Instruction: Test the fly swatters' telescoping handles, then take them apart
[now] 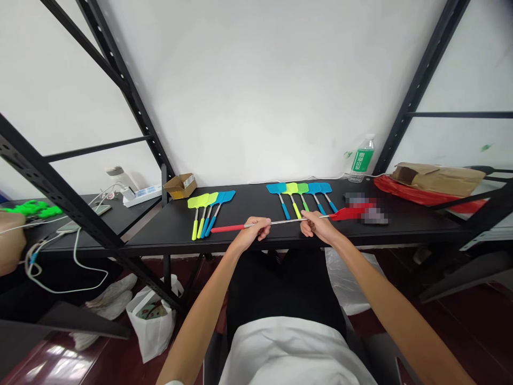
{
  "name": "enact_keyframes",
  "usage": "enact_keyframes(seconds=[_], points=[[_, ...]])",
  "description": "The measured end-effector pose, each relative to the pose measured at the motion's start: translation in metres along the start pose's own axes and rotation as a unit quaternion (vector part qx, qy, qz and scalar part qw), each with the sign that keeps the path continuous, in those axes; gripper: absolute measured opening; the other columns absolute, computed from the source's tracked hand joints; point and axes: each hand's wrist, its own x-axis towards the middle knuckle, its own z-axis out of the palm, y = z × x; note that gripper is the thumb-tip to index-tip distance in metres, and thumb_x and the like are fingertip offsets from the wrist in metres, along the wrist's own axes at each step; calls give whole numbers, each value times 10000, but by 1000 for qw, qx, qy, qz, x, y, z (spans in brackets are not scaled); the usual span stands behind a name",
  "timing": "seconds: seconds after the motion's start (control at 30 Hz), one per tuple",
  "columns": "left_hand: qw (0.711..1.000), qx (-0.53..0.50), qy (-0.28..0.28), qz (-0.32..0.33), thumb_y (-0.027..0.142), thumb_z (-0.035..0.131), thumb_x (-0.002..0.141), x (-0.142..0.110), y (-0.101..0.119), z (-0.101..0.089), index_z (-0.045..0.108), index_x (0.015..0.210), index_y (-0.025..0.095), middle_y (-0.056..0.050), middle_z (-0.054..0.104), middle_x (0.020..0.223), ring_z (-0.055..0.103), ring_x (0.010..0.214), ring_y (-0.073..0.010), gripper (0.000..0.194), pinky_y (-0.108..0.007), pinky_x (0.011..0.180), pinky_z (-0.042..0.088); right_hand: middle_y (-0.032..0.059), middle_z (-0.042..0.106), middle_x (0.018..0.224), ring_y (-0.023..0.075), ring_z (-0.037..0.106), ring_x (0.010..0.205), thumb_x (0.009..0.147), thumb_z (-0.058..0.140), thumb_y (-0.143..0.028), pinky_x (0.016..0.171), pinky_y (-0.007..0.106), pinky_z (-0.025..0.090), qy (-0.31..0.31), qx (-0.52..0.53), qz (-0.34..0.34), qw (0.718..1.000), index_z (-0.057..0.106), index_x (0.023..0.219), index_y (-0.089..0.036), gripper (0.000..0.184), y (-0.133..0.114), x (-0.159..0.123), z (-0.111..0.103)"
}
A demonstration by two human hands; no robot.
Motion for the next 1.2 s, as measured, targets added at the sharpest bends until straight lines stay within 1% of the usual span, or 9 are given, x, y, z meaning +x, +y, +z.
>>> enact_keyframes(seconds=[0.43,0.57,0.67,0.93,1.2], points=[[1000,-23,0,-3,417,634,889,1,-1,-2,515,570,149,31,420,513,369,450,-66,433,-249,462,207,13,421,373,158,460,458,952,545,-553,565,320,360,-5,-3,1,1000,527,444,-204,617,0,0,1],[999,-36,7,0,416,636,881,1,-2,-3,463,548,165,50,357,484,314,430,-59,452,-256,456,169,8,401,362,156,445,453,936,576,-519,551,320,342,2,2,-6,1000,498,435,-211,593,-4,-1,4],[999,-40,12,3,423,647,876,0,-1,-4,432,537,171,57,329,477,286,427,-55,474,-261,458,143,-1,395,364,151,420,447,939,581,-500,538,318,325,-6,5,-9,1000,484,452,-218,571,-5,-1,2],[999,-45,24,-9,446,676,861,-1,1,-9,409,536,176,63,319,476,271,423,-46,499,-265,476,140,-7,402,387,152,428,460,951,579,-488,552,317,325,-10,0,-14,1000,477,474,-219,557,-1,-2,-14],[998,-39,40,-2,448,682,854,-3,4,-15,410,536,175,59,336,475,275,426,-44,499,-260,484,154,-4,404,395,157,431,470,942,596,-511,554,322,337,-3,-8,-20,1000,483,484,-221,554,-5,-4,-31]])
